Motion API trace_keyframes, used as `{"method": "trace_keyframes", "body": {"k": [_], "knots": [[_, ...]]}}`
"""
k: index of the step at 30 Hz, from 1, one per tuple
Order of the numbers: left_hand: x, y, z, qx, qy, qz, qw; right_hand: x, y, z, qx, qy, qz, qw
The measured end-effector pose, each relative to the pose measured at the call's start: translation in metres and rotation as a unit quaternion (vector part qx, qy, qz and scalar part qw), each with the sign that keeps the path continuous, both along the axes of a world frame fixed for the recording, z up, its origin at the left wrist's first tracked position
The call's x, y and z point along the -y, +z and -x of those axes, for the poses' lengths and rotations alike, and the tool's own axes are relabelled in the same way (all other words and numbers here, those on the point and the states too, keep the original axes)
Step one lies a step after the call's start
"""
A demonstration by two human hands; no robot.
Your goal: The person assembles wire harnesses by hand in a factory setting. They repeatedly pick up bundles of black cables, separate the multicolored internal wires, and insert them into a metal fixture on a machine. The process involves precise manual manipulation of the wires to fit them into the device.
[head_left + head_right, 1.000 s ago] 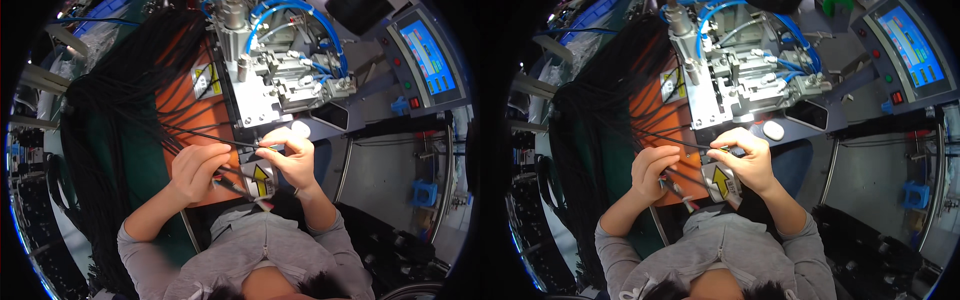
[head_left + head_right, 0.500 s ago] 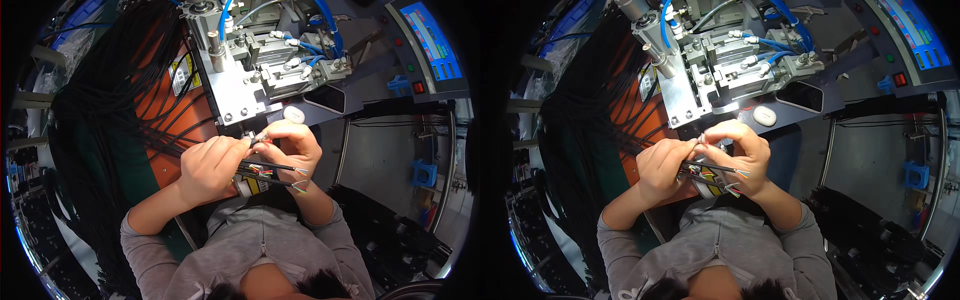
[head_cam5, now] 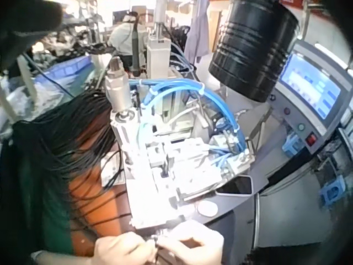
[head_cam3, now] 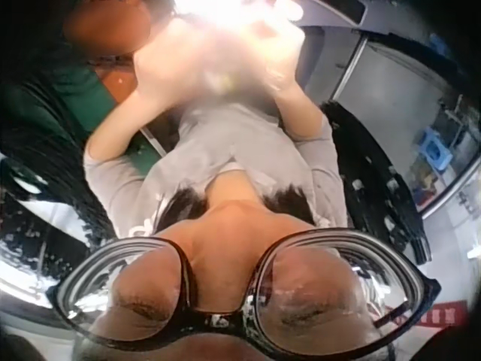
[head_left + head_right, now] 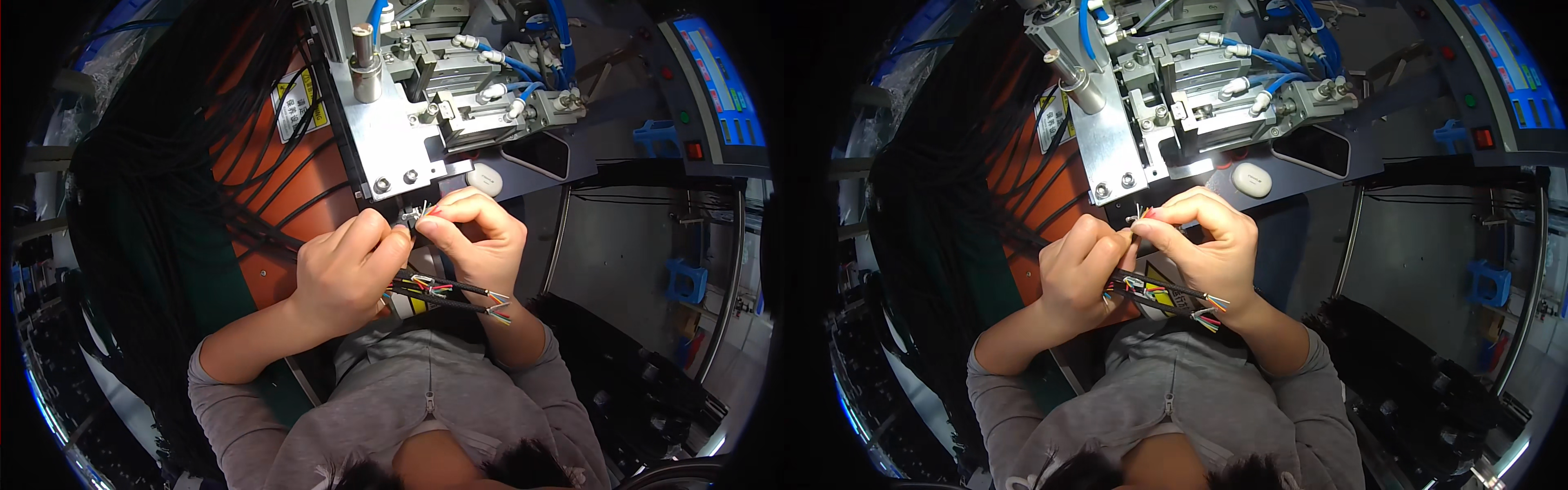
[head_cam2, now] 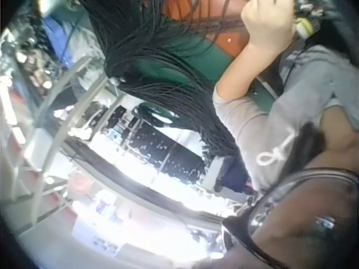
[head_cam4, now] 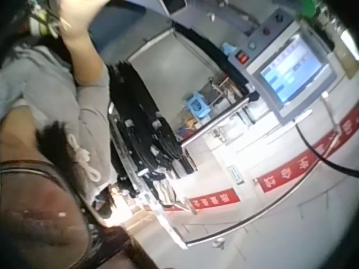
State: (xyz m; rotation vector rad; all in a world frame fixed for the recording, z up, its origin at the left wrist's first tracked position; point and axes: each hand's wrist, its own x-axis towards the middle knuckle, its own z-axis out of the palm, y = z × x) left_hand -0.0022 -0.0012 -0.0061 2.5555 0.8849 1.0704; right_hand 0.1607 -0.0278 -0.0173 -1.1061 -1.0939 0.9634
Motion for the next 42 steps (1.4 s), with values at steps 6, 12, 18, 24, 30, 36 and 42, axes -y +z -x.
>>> {"method": "trace_keyframes", "body": {"k": [6,12,18,24,30,36,42], "knots": [[0.001,0.002,-0.002,-0.040,0.010,-0.016,0.999,-0.005,0.006,-0.009,0.213,-0.017,-0.100,0.972],[0.003,0.001,-0.002,-0.072,0.013,-0.024,0.997,-0.009,0.017,-0.029,0.295,0.083,-0.065,0.950],[0.003,-0.001,-0.004,-0.110,0.023,-0.096,0.989,-0.008,0.007,-0.037,0.297,0.102,-0.056,0.948],[0.004,-0.006,-0.005,-0.090,0.038,-0.094,0.991,-0.008,0.000,-0.020,0.320,0.007,-0.153,0.935],[0.001,-0.001,0.000,-0.117,0.003,-0.107,0.987,-0.008,0.011,-0.033,0.239,0.129,0.025,0.962],[0.004,-0.007,-0.001,-0.095,0.000,-0.092,0.991,-0.007,-0.001,-0.049,0.015,0.224,0.170,0.959],[0.006,-0.008,-0.005,-0.137,-0.007,-0.074,0.988,-0.005,-0.015,-0.042,0.189,0.113,0.052,0.974]]}}
